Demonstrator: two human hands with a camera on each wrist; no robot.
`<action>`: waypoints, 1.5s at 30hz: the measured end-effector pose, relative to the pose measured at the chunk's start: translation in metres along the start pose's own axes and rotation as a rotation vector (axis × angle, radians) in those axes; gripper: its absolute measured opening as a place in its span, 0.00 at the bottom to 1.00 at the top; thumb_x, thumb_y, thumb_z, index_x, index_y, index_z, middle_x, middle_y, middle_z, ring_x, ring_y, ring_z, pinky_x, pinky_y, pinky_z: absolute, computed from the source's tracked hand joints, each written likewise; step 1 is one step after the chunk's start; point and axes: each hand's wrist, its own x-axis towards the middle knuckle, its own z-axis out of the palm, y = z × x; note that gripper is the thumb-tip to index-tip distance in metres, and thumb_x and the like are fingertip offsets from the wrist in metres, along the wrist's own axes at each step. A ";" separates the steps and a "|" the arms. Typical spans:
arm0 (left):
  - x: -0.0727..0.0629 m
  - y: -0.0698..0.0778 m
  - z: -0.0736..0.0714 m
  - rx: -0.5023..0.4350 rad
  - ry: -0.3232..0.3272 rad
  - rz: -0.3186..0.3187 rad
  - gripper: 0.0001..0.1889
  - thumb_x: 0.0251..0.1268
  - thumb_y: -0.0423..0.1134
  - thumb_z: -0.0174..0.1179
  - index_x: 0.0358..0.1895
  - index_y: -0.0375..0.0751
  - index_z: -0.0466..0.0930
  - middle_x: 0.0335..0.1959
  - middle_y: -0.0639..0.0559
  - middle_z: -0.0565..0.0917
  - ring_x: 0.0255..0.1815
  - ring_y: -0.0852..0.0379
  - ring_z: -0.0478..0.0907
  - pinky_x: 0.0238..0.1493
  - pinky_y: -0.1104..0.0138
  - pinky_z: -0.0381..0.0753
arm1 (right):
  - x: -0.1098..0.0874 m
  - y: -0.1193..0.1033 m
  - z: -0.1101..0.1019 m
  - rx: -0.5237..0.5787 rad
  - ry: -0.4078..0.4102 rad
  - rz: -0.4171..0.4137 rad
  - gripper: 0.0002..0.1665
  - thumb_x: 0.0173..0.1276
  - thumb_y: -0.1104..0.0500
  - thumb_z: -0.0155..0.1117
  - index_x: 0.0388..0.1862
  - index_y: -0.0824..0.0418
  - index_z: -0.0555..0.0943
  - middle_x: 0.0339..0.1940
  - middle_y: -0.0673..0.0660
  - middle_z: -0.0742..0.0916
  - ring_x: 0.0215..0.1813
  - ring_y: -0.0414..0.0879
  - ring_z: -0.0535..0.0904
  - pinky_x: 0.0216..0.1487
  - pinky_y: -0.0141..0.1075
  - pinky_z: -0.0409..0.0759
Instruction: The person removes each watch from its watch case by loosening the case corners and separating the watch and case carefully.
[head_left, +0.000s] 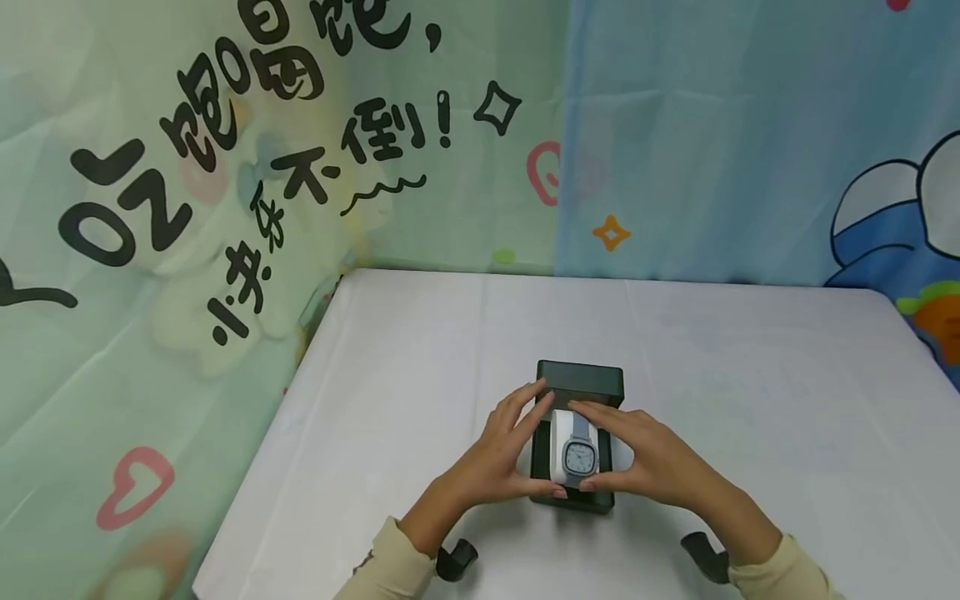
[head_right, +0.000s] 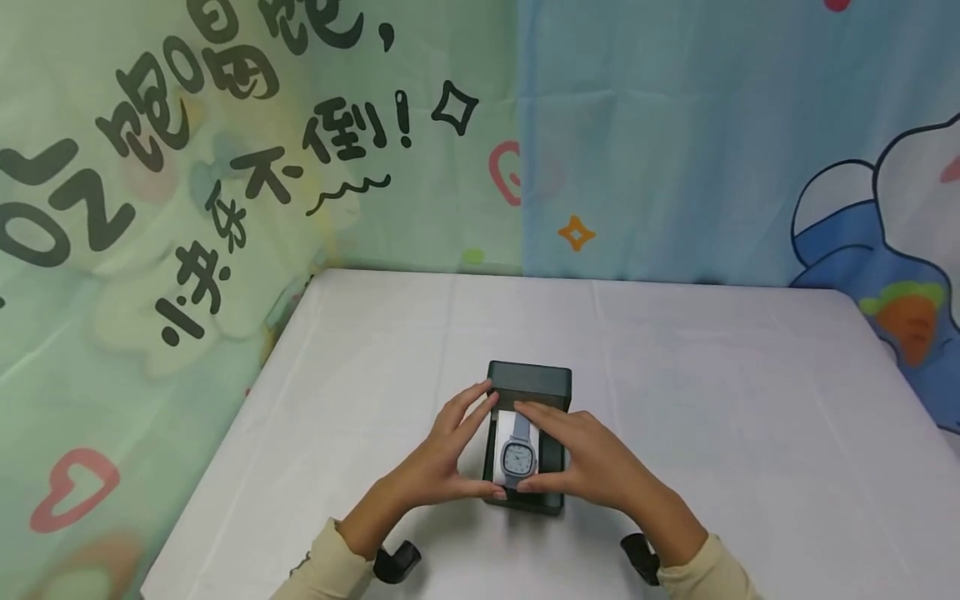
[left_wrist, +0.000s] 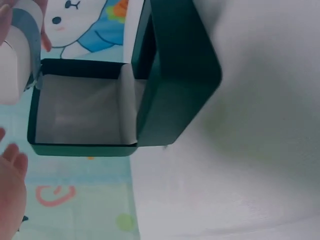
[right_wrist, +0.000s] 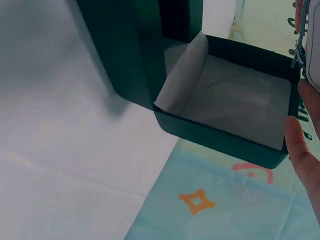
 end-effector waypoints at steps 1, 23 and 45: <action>0.000 0.000 -0.001 -0.019 -0.008 0.009 0.56 0.38 0.50 0.74 0.70 0.37 0.48 0.70 0.43 0.54 0.71 0.48 0.51 0.67 0.54 0.58 | 0.000 -0.001 -0.001 -0.002 0.000 -0.009 0.49 0.44 0.41 0.72 0.66 0.55 0.66 0.59 0.59 0.78 0.50 0.55 0.77 0.46 0.53 0.76; 0.006 0.007 -0.001 -0.270 0.032 0.073 0.50 0.39 0.38 0.74 0.68 0.34 0.54 0.61 0.43 0.68 0.62 0.54 0.67 0.59 0.72 0.69 | -0.001 -0.019 0.003 0.154 -0.033 0.054 0.55 0.50 0.49 0.72 0.70 0.64 0.54 0.61 0.59 0.70 0.50 0.43 0.71 0.45 0.41 0.77; 0.006 0.004 -0.004 -0.366 0.022 0.114 0.48 0.35 0.35 0.75 0.64 0.30 0.59 0.60 0.41 0.70 0.59 0.53 0.70 0.57 0.72 0.71 | -0.005 -0.005 -0.003 0.204 -0.047 -0.084 0.56 0.42 0.42 0.75 0.68 0.52 0.58 0.63 0.49 0.67 0.59 0.34 0.64 0.50 0.40 0.75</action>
